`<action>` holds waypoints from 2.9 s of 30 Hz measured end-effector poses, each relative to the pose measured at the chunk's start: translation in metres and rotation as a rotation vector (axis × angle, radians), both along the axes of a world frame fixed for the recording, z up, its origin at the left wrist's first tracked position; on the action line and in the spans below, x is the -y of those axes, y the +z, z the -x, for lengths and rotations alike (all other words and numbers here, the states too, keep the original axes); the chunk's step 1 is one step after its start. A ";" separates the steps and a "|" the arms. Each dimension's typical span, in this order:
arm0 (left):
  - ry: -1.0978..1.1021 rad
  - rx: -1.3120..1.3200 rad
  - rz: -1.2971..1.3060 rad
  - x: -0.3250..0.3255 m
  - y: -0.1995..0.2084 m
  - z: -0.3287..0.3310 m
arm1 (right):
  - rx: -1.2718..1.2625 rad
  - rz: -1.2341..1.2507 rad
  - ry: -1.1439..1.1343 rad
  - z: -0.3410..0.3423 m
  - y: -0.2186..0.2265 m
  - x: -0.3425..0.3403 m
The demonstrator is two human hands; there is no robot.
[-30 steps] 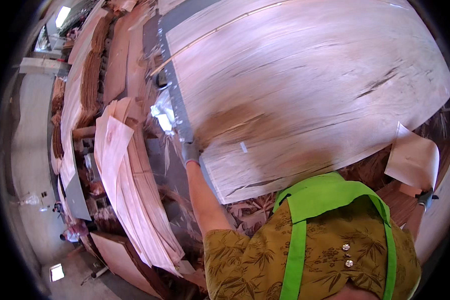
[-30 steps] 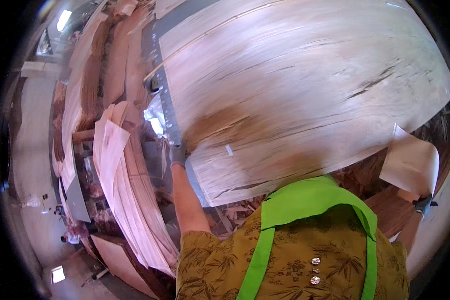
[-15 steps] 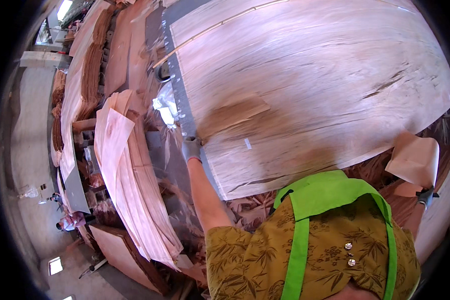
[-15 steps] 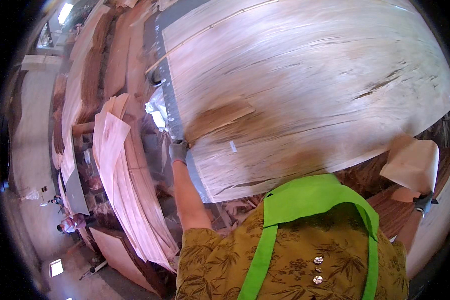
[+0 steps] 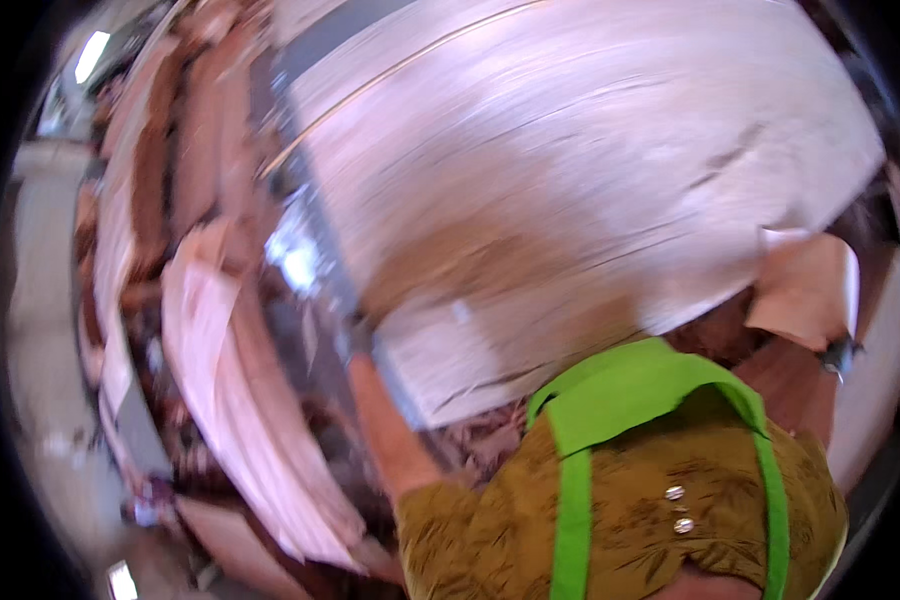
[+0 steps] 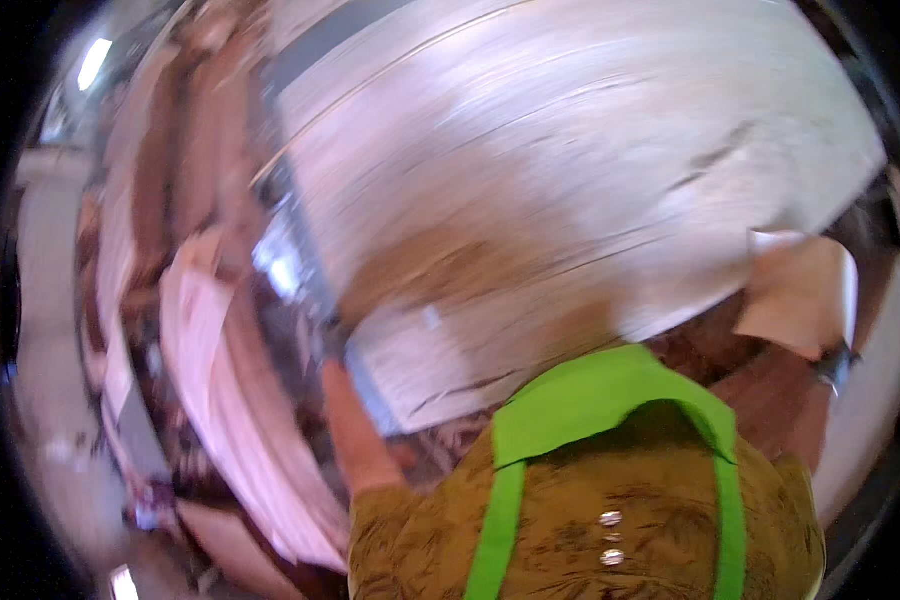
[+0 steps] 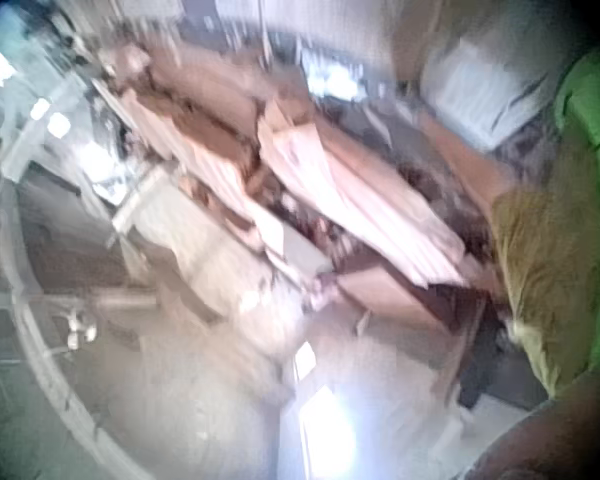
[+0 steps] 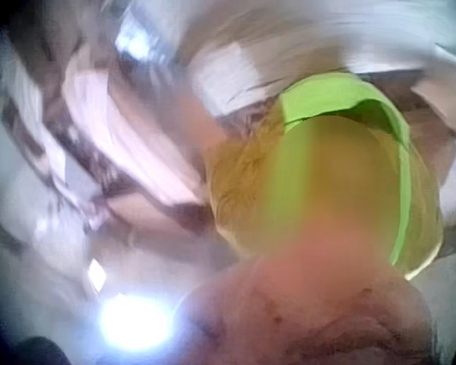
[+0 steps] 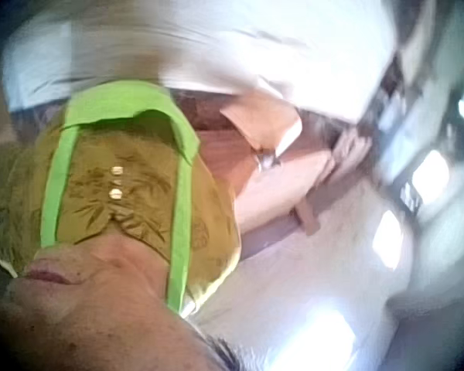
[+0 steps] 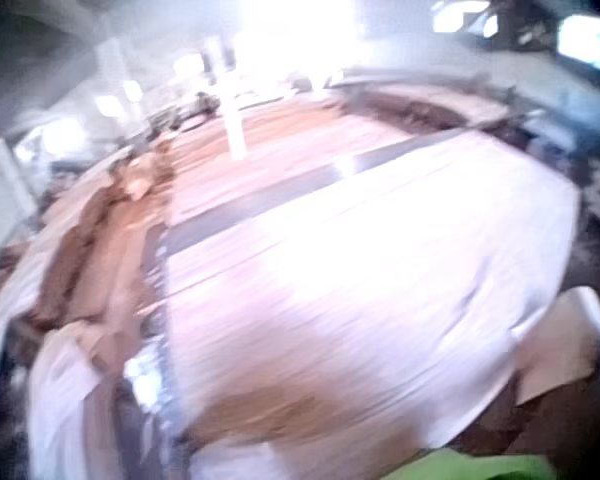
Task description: The person applies a piece of wood veneer to a larger sheet of plywood, trims the excess with a blade, and then stacks the sheets.
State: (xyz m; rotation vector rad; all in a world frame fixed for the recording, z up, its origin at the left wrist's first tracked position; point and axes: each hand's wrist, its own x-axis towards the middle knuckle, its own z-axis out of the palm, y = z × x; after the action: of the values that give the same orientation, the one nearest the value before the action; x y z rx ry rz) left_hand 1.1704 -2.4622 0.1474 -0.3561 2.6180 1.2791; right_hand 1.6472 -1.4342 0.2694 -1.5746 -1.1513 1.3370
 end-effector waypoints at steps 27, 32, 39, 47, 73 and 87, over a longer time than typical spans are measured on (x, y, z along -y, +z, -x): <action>0.221 -0.199 0.813 -0.151 0.084 -0.015 | -0.107 -0.328 -0.440 0.012 0.058 0.049; 0.211 -0.161 1.208 -0.148 0.072 -0.011 | -0.076 -0.351 -0.422 0.015 0.082 0.036; -0.074 -0.340 1.380 -0.204 0.050 -0.029 | 0.121 -0.411 -0.369 0.026 0.094 0.019; -0.126 -0.061 1.242 -0.171 0.024 -0.003 | 0.491 -0.727 -0.024 0.089 0.095 0.013; 0.354 -0.569 -0.656 -0.359 0.212 -0.174 | -1.149 -0.080 2.126 0.335 0.239 0.451; 1.244 -0.781 -0.808 -0.075 0.151 -0.424 | -2.459 0.863 2.556 0.209 0.338 0.775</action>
State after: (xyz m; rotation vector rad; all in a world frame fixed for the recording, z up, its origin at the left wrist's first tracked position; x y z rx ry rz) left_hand 1.5943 -2.3876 0.2988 -1.7179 1.8267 3.1673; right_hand 1.4382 -2.2091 0.6075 -1.9003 -0.1653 -1.6748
